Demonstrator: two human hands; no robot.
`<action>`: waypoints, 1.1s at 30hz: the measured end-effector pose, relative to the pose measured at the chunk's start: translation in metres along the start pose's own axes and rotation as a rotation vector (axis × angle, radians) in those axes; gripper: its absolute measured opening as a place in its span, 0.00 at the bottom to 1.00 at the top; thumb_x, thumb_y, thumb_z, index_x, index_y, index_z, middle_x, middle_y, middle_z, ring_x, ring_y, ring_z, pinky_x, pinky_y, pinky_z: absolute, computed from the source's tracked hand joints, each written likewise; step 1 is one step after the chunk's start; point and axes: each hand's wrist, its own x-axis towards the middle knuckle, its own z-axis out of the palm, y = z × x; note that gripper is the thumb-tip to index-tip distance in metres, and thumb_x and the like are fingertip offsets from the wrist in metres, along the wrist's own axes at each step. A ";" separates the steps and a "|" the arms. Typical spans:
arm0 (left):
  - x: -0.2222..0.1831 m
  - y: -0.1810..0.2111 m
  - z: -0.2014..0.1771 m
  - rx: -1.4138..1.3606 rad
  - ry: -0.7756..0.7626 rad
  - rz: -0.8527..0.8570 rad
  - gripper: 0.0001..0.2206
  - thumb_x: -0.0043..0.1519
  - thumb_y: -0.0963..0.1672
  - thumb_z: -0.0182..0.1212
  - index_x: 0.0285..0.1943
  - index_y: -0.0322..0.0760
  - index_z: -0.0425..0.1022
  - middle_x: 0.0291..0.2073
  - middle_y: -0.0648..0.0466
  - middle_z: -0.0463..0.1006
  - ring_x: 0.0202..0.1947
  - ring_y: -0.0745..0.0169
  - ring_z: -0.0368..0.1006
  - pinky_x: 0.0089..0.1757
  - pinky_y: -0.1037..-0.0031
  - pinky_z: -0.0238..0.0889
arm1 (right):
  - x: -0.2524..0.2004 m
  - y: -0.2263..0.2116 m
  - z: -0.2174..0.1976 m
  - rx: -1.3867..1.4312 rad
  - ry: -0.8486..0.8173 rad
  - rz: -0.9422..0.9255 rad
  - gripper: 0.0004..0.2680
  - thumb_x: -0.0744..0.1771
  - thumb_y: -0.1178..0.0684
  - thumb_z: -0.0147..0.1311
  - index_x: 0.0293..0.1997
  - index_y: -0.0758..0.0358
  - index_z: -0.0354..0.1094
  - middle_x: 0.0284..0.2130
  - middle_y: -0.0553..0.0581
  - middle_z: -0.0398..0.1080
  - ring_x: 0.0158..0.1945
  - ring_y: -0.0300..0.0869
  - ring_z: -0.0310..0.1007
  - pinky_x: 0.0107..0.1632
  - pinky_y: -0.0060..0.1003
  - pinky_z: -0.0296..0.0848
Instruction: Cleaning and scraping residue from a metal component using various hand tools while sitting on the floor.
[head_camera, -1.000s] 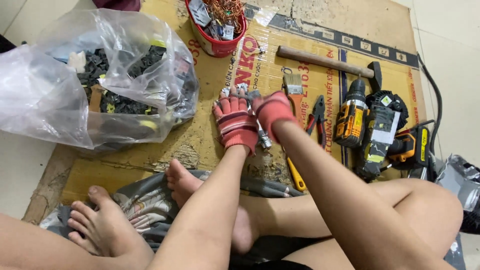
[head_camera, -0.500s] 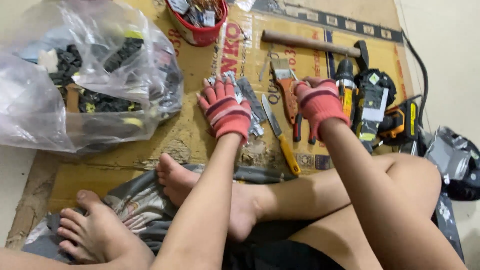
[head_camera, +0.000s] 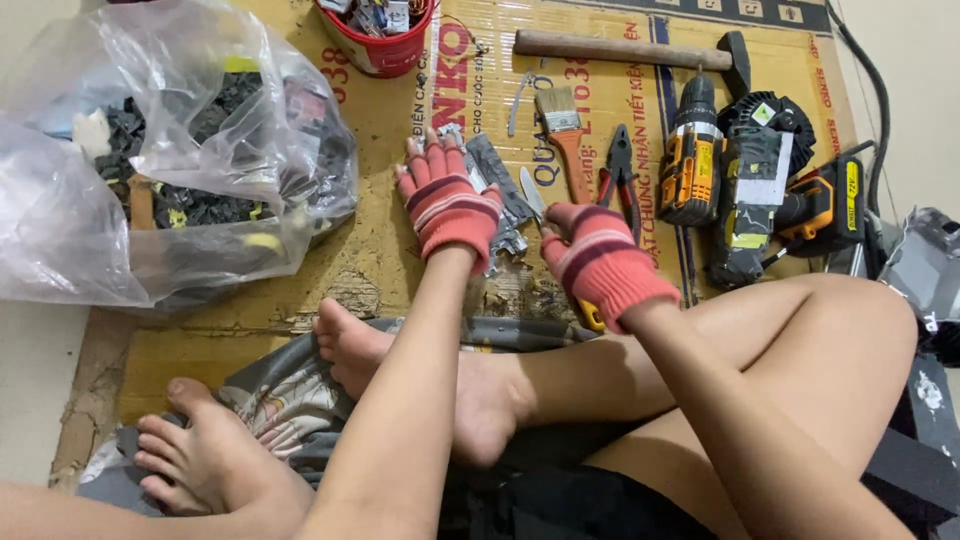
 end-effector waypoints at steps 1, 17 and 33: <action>0.000 -0.002 0.001 0.007 -0.002 -0.003 0.39 0.57 0.56 0.62 0.76 0.44 0.55 0.76 0.51 0.53 0.76 0.48 0.42 0.69 0.51 0.37 | 0.006 0.001 -0.001 -0.046 -0.019 -0.049 0.14 0.67 0.48 0.46 0.59 0.50 0.71 0.46 0.64 0.77 0.56 0.58 0.74 0.59 0.54 0.73; -0.008 -0.008 0.004 0.153 0.028 0.056 0.34 0.63 0.55 0.54 0.79 0.47 0.52 0.78 0.52 0.47 0.76 0.45 0.41 0.67 0.49 0.38 | 0.015 0.003 0.002 -0.156 0.093 -0.140 0.14 0.64 0.49 0.48 0.51 0.53 0.75 0.38 0.65 0.79 0.47 0.60 0.78 0.49 0.50 0.77; -0.004 -0.006 0.009 0.148 0.005 0.074 0.36 0.60 0.54 0.54 0.78 0.44 0.52 0.78 0.51 0.48 0.76 0.43 0.40 0.68 0.44 0.33 | 0.025 -0.008 0.001 -0.311 -0.049 -0.160 0.12 0.65 0.51 0.49 0.52 0.54 0.74 0.32 0.65 0.78 0.44 0.58 0.80 0.48 0.51 0.79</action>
